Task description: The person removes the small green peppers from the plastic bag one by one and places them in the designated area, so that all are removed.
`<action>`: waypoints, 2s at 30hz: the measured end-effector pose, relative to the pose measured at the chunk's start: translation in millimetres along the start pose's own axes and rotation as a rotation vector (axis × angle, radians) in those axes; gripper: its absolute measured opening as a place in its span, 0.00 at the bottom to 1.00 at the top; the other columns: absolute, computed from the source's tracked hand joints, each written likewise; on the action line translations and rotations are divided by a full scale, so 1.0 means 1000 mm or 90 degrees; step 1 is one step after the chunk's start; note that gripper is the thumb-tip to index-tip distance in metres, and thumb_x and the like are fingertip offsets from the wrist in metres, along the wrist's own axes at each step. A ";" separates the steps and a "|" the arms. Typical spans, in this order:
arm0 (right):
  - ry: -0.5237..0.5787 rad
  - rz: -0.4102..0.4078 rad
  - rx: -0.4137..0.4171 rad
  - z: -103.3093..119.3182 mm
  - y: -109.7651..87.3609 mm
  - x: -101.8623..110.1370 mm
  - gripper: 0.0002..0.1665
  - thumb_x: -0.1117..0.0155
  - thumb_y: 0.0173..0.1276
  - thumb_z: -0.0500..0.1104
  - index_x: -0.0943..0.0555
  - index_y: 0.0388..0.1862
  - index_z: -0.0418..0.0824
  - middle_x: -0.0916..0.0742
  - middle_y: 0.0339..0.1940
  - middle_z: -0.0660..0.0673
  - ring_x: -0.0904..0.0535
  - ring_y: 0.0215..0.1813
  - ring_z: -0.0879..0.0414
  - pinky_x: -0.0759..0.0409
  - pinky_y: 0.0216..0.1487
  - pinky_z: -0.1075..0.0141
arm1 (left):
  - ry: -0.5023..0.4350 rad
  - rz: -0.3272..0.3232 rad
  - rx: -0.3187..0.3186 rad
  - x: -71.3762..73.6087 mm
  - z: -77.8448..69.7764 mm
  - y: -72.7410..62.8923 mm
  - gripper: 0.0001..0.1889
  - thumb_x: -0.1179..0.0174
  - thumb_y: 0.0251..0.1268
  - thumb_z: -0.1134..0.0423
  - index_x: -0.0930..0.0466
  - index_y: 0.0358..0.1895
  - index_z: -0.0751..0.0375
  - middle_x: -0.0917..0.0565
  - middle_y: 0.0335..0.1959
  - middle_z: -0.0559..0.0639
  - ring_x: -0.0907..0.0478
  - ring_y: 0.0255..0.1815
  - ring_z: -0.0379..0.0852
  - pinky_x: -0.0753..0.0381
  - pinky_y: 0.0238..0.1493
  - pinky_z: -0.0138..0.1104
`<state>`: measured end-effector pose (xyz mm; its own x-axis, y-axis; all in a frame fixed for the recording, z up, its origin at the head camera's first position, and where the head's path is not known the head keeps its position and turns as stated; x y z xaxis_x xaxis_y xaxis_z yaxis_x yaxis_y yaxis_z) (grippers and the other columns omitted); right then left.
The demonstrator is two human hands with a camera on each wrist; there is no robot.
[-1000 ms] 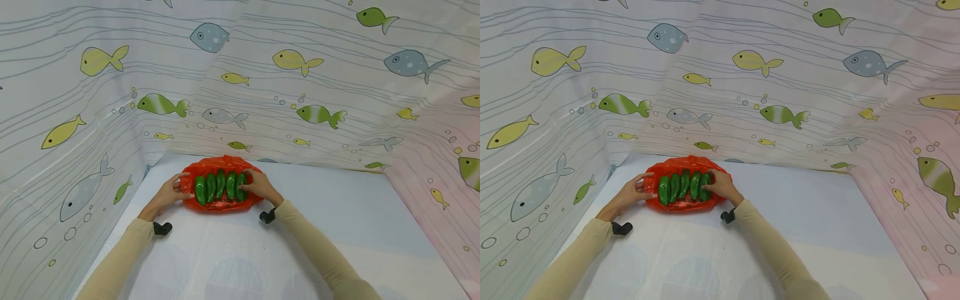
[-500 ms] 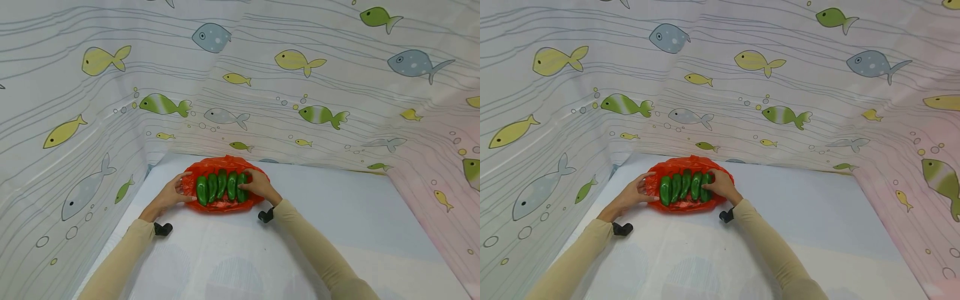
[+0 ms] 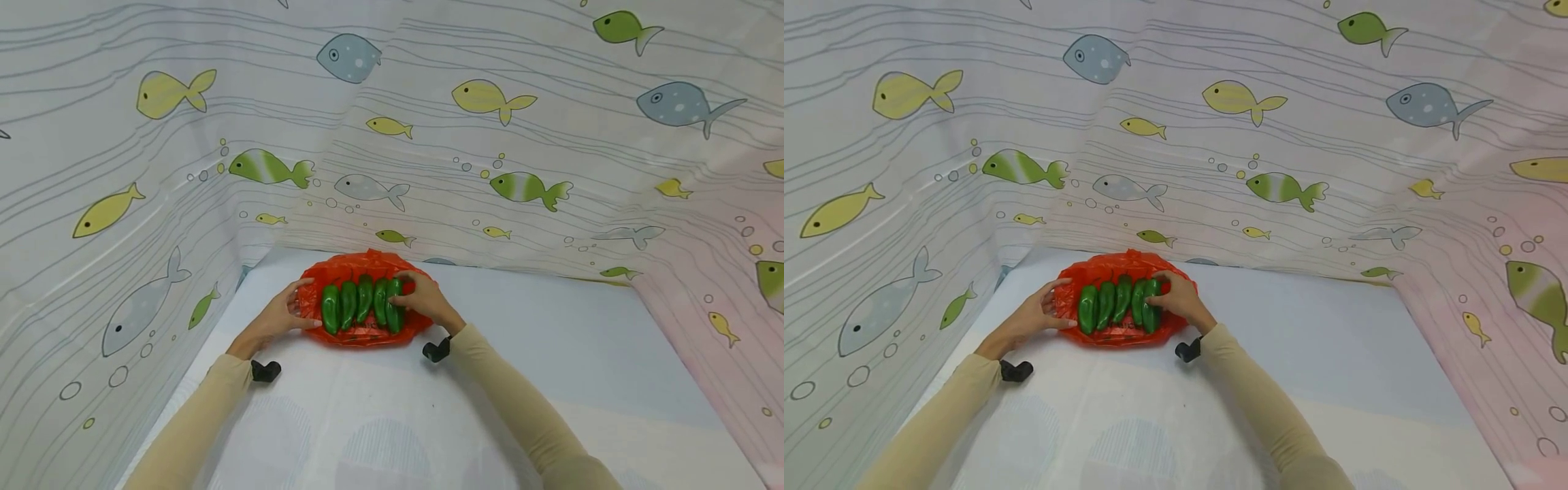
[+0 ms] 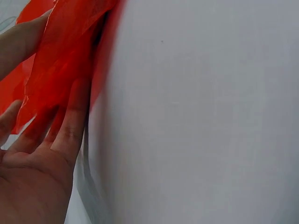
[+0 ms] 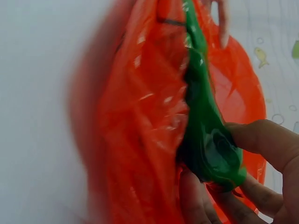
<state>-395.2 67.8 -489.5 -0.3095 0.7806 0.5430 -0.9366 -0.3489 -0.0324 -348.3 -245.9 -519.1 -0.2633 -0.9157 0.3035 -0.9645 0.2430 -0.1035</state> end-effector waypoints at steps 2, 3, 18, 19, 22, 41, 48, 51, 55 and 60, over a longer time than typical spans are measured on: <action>0.027 0.010 0.000 0.002 -0.001 0.001 0.36 0.22 0.64 0.47 0.24 0.70 0.45 0.21 0.64 0.42 0.14 0.31 0.45 0.13 0.42 0.58 | 0.000 0.002 -0.004 0.000 -0.001 0.001 0.55 0.19 0.51 0.64 0.45 0.81 0.45 0.39 0.77 0.63 0.38 0.75 0.66 0.35 0.73 0.58; 0.037 0.013 0.001 0.004 -0.002 0.001 0.37 0.22 0.64 0.47 0.24 0.70 0.45 0.21 0.64 0.42 0.14 0.31 0.43 0.13 0.42 0.58 | 0.000 0.002 -0.003 0.001 -0.001 0.001 0.55 0.19 0.51 0.64 0.45 0.81 0.45 0.39 0.77 0.63 0.38 0.75 0.66 0.35 0.73 0.58; 0.083 0.061 -0.004 0.019 -0.016 0.003 0.39 0.21 0.63 0.49 0.25 0.72 0.46 0.23 0.68 0.43 0.12 0.37 0.40 0.17 0.54 0.56 | 0.003 -0.008 -0.003 0.004 0.002 0.000 0.55 0.19 0.51 0.63 0.44 0.81 0.44 0.38 0.77 0.63 0.36 0.74 0.66 0.34 0.71 0.59; 0.084 0.064 -0.009 0.018 -0.018 0.003 0.39 0.21 0.64 0.48 0.25 0.72 0.45 0.23 0.69 0.43 0.12 0.37 0.40 0.17 0.56 0.55 | 0.003 -0.009 -0.002 0.004 0.002 0.000 0.55 0.18 0.50 0.63 0.43 0.81 0.43 0.37 0.76 0.63 0.36 0.73 0.66 0.33 0.71 0.58; 0.088 0.078 -0.022 0.016 -0.022 0.003 0.40 0.22 0.65 0.48 0.26 0.73 0.44 0.24 0.70 0.42 0.12 0.37 0.41 0.21 0.61 0.51 | 0.012 -0.002 -0.006 0.003 0.002 0.000 0.56 0.19 0.51 0.63 0.45 0.81 0.44 0.37 0.76 0.64 0.35 0.72 0.66 0.31 0.70 0.58; 0.105 0.113 -0.001 0.013 -0.042 0.007 0.40 0.23 0.65 0.49 0.26 0.74 0.46 0.14 0.54 0.38 0.12 0.37 0.46 0.18 0.56 0.48 | 0.021 -0.008 0.006 0.004 0.002 -0.002 0.57 0.18 0.50 0.60 0.45 0.81 0.44 0.42 0.79 0.64 0.46 0.78 0.70 0.43 0.74 0.63; 0.094 0.102 -0.001 0.008 -0.052 0.020 0.37 0.23 0.65 0.52 0.24 0.71 0.53 0.16 0.57 0.40 0.13 0.44 0.50 0.16 0.53 0.48 | 0.024 -0.006 0.007 0.002 0.001 -0.003 0.57 0.18 0.49 0.61 0.45 0.81 0.43 0.41 0.79 0.63 0.44 0.77 0.70 0.41 0.74 0.63; 0.085 0.086 0.010 0.007 -0.056 0.029 0.37 0.23 0.65 0.52 0.24 0.72 0.53 0.15 0.56 0.41 0.14 0.46 0.50 0.16 0.52 0.50 | 0.031 -0.002 0.002 0.002 0.001 -0.002 0.57 0.19 0.51 0.61 0.46 0.82 0.44 0.42 0.79 0.65 0.45 0.77 0.71 0.42 0.73 0.64; 0.070 0.056 0.014 0.006 -0.061 0.043 0.36 0.23 0.65 0.51 0.24 0.70 0.54 0.16 0.55 0.42 0.16 0.48 0.49 0.18 0.52 0.48 | 0.025 -0.002 -0.001 0.001 0.000 -0.002 0.56 0.19 0.52 0.63 0.47 0.82 0.46 0.42 0.79 0.66 0.46 0.77 0.72 0.42 0.73 0.65; 0.082 0.027 0.013 0.002 -0.066 0.058 0.34 0.23 0.65 0.48 0.23 0.70 0.52 0.18 0.62 0.45 0.18 0.50 0.46 0.20 0.56 0.39 | 0.015 -0.002 0.002 0.001 -0.001 -0.002 0.57 0.20 0.53 0.65 0.48 0.83 0.46 0.42 0.79 0.66 0.44 0.77 0.71 0.41 0.73 0.64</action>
<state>-351.5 135.1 -454.6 -0.3684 0.8249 0.4288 -0.9191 -0.3924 -0.0347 -346.5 -246.9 -517.7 -0.2606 -0.9084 0.3269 -0.9653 0.2392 -0.1049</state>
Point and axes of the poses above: each hand's wrist, its own y-axis towards the middle knuckle, its own x-axis out of the back of the hand, z = x × y, the point moved 7 cm from there along y, towards the middle knuckle
